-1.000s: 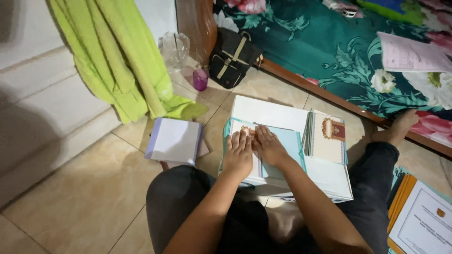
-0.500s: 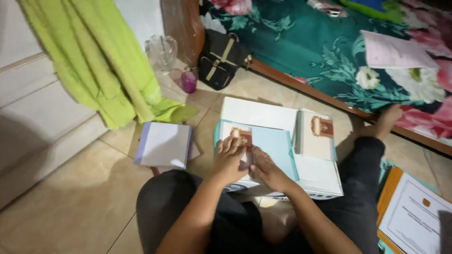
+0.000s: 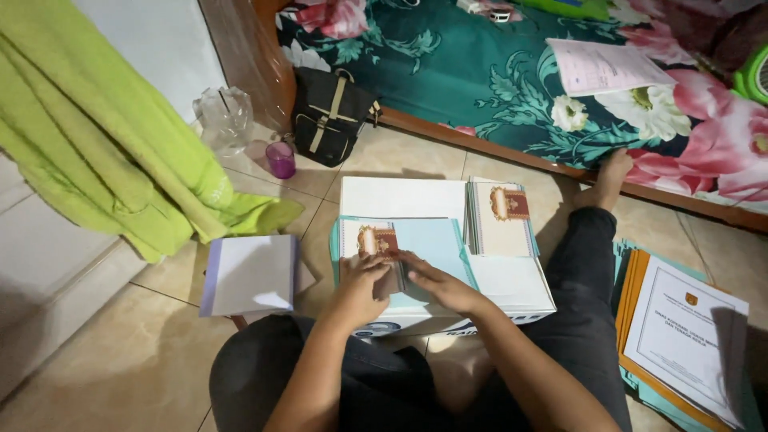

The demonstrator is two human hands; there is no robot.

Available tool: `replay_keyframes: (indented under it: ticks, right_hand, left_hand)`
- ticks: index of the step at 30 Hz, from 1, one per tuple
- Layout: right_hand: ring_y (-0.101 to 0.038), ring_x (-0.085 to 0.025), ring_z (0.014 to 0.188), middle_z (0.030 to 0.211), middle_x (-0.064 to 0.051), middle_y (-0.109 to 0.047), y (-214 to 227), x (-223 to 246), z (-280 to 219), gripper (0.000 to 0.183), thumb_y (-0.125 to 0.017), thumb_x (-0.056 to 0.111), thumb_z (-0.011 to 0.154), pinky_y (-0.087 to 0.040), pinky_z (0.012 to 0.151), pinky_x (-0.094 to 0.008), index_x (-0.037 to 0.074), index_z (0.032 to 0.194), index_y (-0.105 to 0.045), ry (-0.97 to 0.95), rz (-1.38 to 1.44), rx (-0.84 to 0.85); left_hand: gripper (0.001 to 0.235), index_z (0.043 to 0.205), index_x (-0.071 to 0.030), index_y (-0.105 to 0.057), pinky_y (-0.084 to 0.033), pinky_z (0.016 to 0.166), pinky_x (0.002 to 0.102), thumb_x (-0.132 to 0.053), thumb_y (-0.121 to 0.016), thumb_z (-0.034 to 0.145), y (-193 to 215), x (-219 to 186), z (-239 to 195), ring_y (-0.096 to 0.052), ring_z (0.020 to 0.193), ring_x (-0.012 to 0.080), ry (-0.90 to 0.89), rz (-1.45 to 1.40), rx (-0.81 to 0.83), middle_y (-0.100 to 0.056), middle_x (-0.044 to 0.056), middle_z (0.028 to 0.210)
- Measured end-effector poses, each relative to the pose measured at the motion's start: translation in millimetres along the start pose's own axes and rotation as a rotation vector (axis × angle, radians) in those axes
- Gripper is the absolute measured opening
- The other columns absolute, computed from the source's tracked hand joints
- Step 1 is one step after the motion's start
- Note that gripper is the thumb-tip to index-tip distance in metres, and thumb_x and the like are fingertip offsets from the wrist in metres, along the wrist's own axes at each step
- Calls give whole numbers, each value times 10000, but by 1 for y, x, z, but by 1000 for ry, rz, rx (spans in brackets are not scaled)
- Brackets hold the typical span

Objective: Folding paper document covers along pre-scored lines and stacking them into a box.

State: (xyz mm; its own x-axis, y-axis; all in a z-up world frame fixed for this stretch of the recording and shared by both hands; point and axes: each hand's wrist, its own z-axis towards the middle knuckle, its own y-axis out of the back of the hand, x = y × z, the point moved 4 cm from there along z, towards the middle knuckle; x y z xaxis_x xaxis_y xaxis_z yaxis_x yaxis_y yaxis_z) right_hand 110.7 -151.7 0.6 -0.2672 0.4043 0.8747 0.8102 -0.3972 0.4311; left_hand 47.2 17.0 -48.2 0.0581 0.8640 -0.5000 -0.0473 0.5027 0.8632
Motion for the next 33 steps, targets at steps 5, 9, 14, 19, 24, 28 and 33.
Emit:
replay_keyframes:
  ticks: [5, 9, 14, 19, 24, 28, 33]
  right_hand:
    - [-81, -447, 1547, 1668, -268, -154, 5, -4, 5, 1005, -444, 793, 934, -100, 1174, -722, 123, 1643, -202, -330, 347, -203]
    - [-232, -436, 1519, 1616, -304, -301, 13, 3, -1, 841, -644, 481, 963, -172, 1203, -615, 30, 1596, -322, -269, 705, -379]
    - [-680, -264, 805, 928, -118, -643, 56, -41, -8, 377, -686, -19, 860, -585, 673, -389, 4, 1237, -689, -124, 611, -511]
    - [-605, -209, 593, 819, -125, -638, 170, -172, -19, 276, -661, 35, 863, -463, 423, -326, 4, 1138, -644, -17, 345, -698]
    - [-633, -275, 694, 818, -164, -677, 272, -252, 4, 380, -788, 246, 886, -434, 514, -381, 35, 1191, -703, -236, -110, -889]
    - [-700, -363, 898, 1041, -253, -705, 264, -246, -6, 633, -810, 302, 869, -542, 650, -456, 16, 1368, -545, -461, -329, -891]
    - [-711, -466, 1024, 1265, -266, -557, 216, -188, -27, 559, -727, 376, 940, -628, 763, -532, 27, 1322, -516, -580, -922, -820]
  left_hand:
    - [549, 1322, -11, -634, -362, 1090, 683, -96, -694, 782, 8, -35, -4, -395, 1460, 360, -88, 165, -258, -498, 183, 1534]
    - [477, 1266, -23, -669, -294, 1125, 682, -97, -723, 798, -5, -71, 1, -416, 1443, 388, -185, 180, -328, -517, 182, 1515]
    - [676, 1467, -7, -501, -230, 1116, 748, -162, -721, 848, 14, -99, -9, -292, 1477, 502, -362, 57, -271, -392, 253, 1584]
    - [829, 1486, -16, -472, -253, 1095, 745, -338, -777, 785, 17, -72, -10, -338, 1444, 528, -322, 58, -373, -461, 285, 1517]
    - [473, 1324, -67, -654, -338, 1073, 701, -300, -683, 913, 0, -52, 12, -384, 1433, 478, -276, 95, -411, -523, 207, 1485]
    - [552, 1451, -190, -569, -155, 1207, 642, -471, -564, 976, -10, -46, 20, -271, 1522, 412, -100, 84, -71, -403, 176, 1601]
    - [683, 1485, -222, -542, -127, 1228, 614, -613, -530, 924, 10, -56, 14, -302, 1528, 362, -49, 52, 74, -433, 147, 1598]
